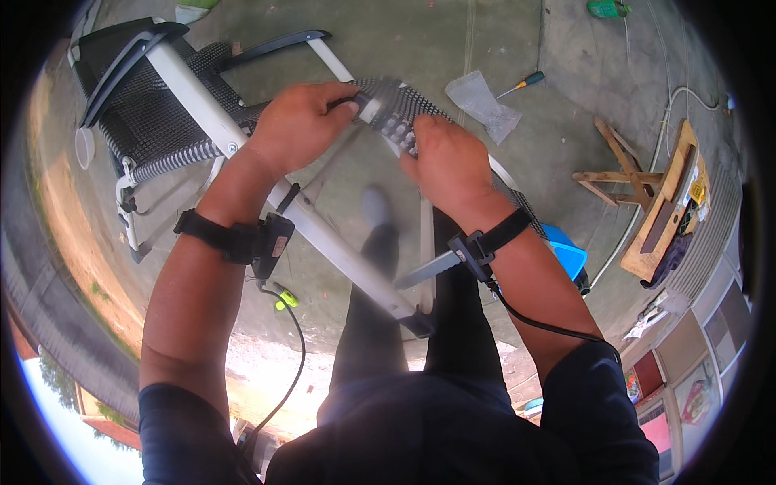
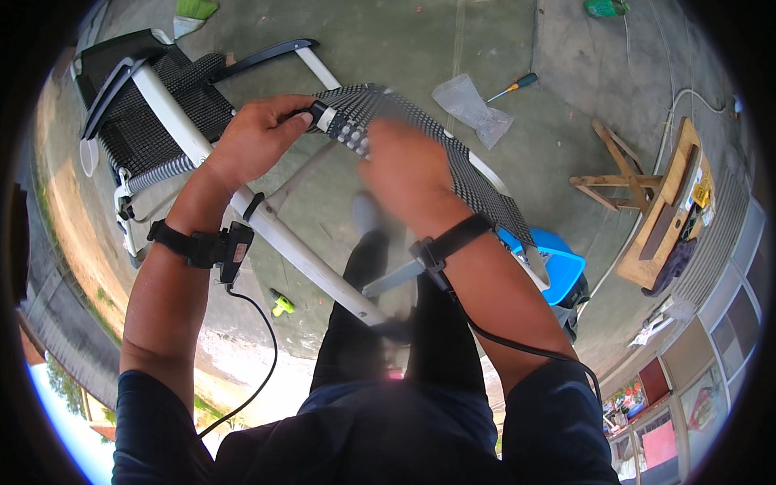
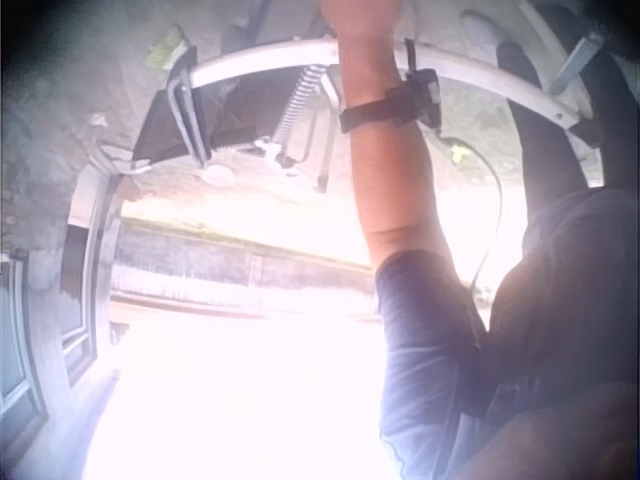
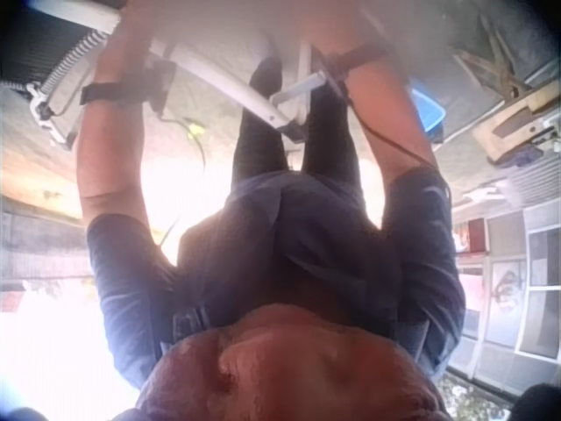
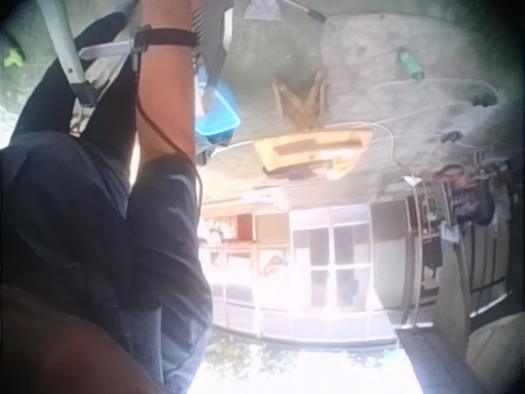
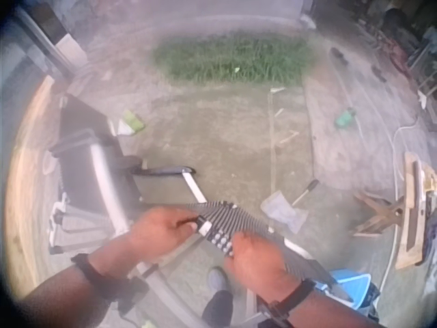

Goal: The person attaches fabric and a metal bar to the frame of a folding chair. The person uses a screwdriver to secure screws into the metal frame and then slides a metal bar through the fabric sleeve, fastening it into place on the chair's structure.

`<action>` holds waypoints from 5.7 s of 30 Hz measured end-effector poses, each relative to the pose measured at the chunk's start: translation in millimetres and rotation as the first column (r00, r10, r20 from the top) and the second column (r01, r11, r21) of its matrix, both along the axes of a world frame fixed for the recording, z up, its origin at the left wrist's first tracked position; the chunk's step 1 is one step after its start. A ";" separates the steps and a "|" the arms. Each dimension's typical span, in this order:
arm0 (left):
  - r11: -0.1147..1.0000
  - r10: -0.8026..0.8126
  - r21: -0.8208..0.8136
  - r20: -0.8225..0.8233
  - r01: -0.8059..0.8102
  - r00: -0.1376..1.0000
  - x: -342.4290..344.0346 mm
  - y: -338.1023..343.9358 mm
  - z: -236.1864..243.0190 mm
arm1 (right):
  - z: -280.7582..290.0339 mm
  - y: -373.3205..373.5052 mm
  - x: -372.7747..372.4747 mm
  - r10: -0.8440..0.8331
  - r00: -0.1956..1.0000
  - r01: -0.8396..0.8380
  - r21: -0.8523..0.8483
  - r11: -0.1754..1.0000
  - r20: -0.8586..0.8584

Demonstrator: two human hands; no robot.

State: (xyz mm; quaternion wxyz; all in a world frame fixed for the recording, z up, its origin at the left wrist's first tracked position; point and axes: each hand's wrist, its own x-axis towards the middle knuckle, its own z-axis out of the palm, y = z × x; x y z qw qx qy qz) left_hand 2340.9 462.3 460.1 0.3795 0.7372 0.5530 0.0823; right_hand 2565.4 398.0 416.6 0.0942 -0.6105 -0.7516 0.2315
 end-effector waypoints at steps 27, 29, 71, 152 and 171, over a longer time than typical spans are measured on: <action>0.855 0.433 0.391 -0.181 -0.340 0.883 -10.9 -33.8 -50.8 | -2.8 -19.3 -68.3 0.108 0.984 -0.106 0.018 0.994 -0.143; 0.847 0.425 0.424 -0.183 -0.319 0.886 -14.6 -32.1 -54.5 | -5.4 -23.2 -71.5 0.126 0.979 -0.121 0.042 0.992 -0.158; 0.881 0.439 0.284 -0.191 -0.378 0.878 -35.6 -29.5 -32.2 | -4.5 -17.3 -107.9 0.085 0.987 -0.062 0.167 0.984 -0.135; 0.900 0.410 0.244 -0.193 -0.361 0.891 48.1 -6.3 -65.5 | -43.4 -251.0 218.0 -0.409 0.898 0.065 -0.872 0.485 -0.160; 0.970 -0.068 0.207 -0.277 0.129 0.958 -44.1 -42.8 25.3 | 58.8 -52.9 -2.9 0.068 0.986 -0.049 0.122 0.991 -0.155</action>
